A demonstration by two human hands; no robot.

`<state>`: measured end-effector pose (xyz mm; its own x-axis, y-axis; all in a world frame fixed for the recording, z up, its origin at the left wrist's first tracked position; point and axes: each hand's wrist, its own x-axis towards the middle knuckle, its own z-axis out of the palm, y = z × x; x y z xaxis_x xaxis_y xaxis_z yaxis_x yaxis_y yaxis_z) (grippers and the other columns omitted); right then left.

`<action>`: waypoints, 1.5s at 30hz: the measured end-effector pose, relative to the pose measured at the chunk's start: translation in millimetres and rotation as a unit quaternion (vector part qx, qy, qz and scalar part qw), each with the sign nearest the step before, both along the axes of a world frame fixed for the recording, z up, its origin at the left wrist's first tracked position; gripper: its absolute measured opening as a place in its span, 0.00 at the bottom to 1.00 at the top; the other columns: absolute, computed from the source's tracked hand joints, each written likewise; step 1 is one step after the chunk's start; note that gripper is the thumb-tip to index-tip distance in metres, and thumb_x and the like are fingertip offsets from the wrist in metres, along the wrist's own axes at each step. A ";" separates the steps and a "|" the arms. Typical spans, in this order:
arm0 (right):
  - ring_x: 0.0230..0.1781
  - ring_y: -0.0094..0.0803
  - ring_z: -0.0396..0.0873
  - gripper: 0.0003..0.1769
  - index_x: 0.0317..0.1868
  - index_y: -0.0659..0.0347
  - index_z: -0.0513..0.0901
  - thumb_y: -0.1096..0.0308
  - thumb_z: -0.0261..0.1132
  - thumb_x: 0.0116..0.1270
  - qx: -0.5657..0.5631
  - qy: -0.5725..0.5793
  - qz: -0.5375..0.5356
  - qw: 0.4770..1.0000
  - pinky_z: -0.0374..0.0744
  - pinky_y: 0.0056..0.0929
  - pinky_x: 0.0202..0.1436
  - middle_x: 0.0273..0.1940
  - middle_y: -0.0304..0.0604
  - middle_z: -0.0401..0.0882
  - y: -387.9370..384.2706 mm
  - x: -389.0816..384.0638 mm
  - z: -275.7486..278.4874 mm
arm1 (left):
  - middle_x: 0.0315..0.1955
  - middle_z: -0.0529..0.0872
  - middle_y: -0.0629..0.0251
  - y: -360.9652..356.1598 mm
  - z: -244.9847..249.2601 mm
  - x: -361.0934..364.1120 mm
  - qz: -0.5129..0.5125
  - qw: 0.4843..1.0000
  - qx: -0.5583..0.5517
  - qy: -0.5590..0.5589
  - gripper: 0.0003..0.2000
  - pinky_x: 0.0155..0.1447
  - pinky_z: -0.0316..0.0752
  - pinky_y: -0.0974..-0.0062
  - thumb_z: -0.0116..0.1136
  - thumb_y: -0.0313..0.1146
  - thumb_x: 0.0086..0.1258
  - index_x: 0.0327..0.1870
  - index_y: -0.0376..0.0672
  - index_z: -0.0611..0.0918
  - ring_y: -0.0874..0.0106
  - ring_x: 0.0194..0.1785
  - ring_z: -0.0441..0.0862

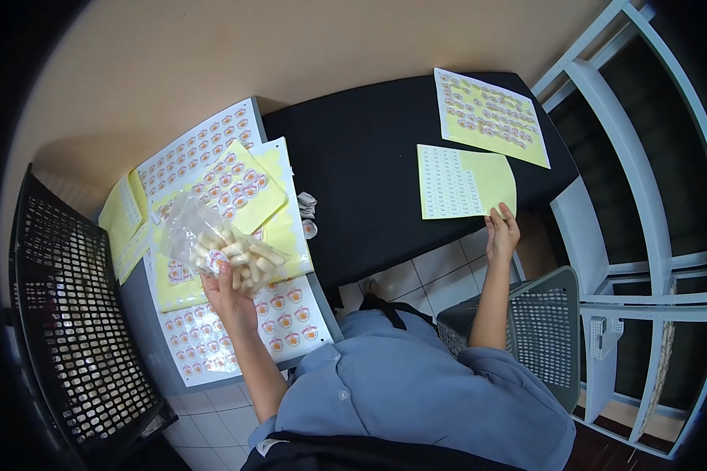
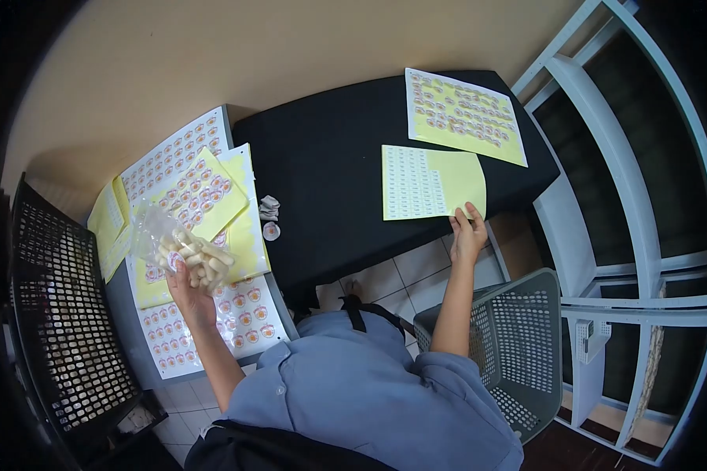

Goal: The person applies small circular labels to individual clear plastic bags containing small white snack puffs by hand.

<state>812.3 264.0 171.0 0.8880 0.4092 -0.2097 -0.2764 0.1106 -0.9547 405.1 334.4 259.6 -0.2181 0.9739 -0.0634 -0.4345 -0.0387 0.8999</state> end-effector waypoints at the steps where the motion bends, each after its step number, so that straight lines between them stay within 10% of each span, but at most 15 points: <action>1: 0.34 0.27 0.74 0.16 0.45 0.70 0.71 0.82 0.59 0.54 0.036 0.018 0.020 0.999 0.76 0.19 0.36 0.39 0.45 0.70 1.8 -6.4 3.6 | 0.45 0.73 0.62 -0.9 0.2 -1.0 0.001 1.000 -0.001 0.001 0.23 0.48 0.71 0.77 0.53 0.33 0.61 0.56 0.39 0.62 0.74 0.46 0.73; 8: 0.22 0.22 0.73 0.16 0.45 0.71 0.71 0.79 0.59 0.55 -0.043 -0.084 0.147 0.985 0.74 0.17 0.32 0.29 0.43 0.76 12.7 -68.7 1.1 | 0.45 0.74 0.61 -5.5 0.5 -8.1 -0.032 0.999 -0.007 0.003 0.20 0.46 0.72 0.77 0.50 0.34 0.63 0.54 0.38 0.64 0.75 0.45 0.74; 11: 0.30 0.25 0.74 0.18 0.46 0.69 0.71 0.79 0.61 0.52 -0.079 -0.150 0.158 0.973 0.74 0.17 0.31 0.38 0.49 0.74 12.7 -78.3 -2.4 | 0.44 0.74 0.61 -4.6 -1.8 -14.0 -0.046 0.999 0.003 0.014 0.19 0.45 0.73 0.78 0.50 0.33 0.64 0.54 0.37 0.64 0.75 0.44 0.75; 13: 0.42 0.35 0.72 0.21 0.47 0.65 0.71 0.78 0.62 0.49 -0.255 -0.468 0.059 0.844 0.74 0.25 0.38 0.50 0.53 0.65 12.9 -85.8 13.1 | 0.43 0.75 0.61 -3.6 -2.4 -16.6 -0.054 0.998 0.009 0.020 0.19 0.45 0.72 0.78 0.51 0.32 0.63 0.53 0.37 0.64 0.75 0.43 0.75; 16: 0.49 0.45 0.66 0.23 0.47 0.62 0.71 0.76 0.62 0.46 -0.321 -0.626 -0.025 0.710 0.70 0.33 0.48 0.57 0.52 0.56 20.5 -89.9 30.3 | 0.43 0.74 0.61 -3.5 -2.5 -14.1 -0.065 0.997 0.001 0.028 0.19 0.45 0.73 0.79 0.51 0.31 0.63 0.53 0.36 0.64 0.76 0.43 0.75; 20: 0.55 0.48 0.63 0.23 0.51 0.68 0.67 0.72 0.59 0.53 -0.161 -0.533 0.193 0.808 0.62 0.38 0.58 0.53 0.55 0.65 62.9 -88.2 7.7 | 0.40 0.76 0.63 -4.0 -0.3 -4.6 -0.087 0.995 -0.012 0.048 0.21 0.34 0.77 0.83 0.50 0.33 0.63 0.56 0.39 0.62 0.79 0.36 0.78; 27: 0.58 0.46 0.61 0.26 0.53 0.70 0.65 0.68 0.59 0.55 -0.215 -0.518 0.265 0.784 0.62 0.34 0.60 0.58 0.54 0.61 85.6 -107.7 -7.0 | 0.40 0.76 0.62 -1.3 -4.3 -6.8 -0.103 0.994 -0.006 0.045 0.21 0.34 0.77 0.84 0.49 0.32 0.63 0.56 0.38 0.62 0.79 0.35 0.78; 45: 0.51 0.37 0.71 0.12 0.38 0.61 0.79 0.71 0.62 0.50 -0.252 -0.517 0.231 0.785 0.71 0.31 0.51 0.47 0.42 0.75 90.9 -115.2 -0.9 | 0.44 0.75 0.61 -7.1 -4.3 -8.7 -0.114 0.993 -0.018 0.036 0.20 0.41 0.75 0.80 0.50 0.31 0.63 0.55 0.38 0.63 0.76 0.42 0.76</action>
<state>697.1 354.9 170.1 0.4710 0.8342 0.2870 0.7753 -0.2362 -0.5858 396.4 327.3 255.4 0.0032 0.9958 -0.0914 -0.3626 0.0864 0.9279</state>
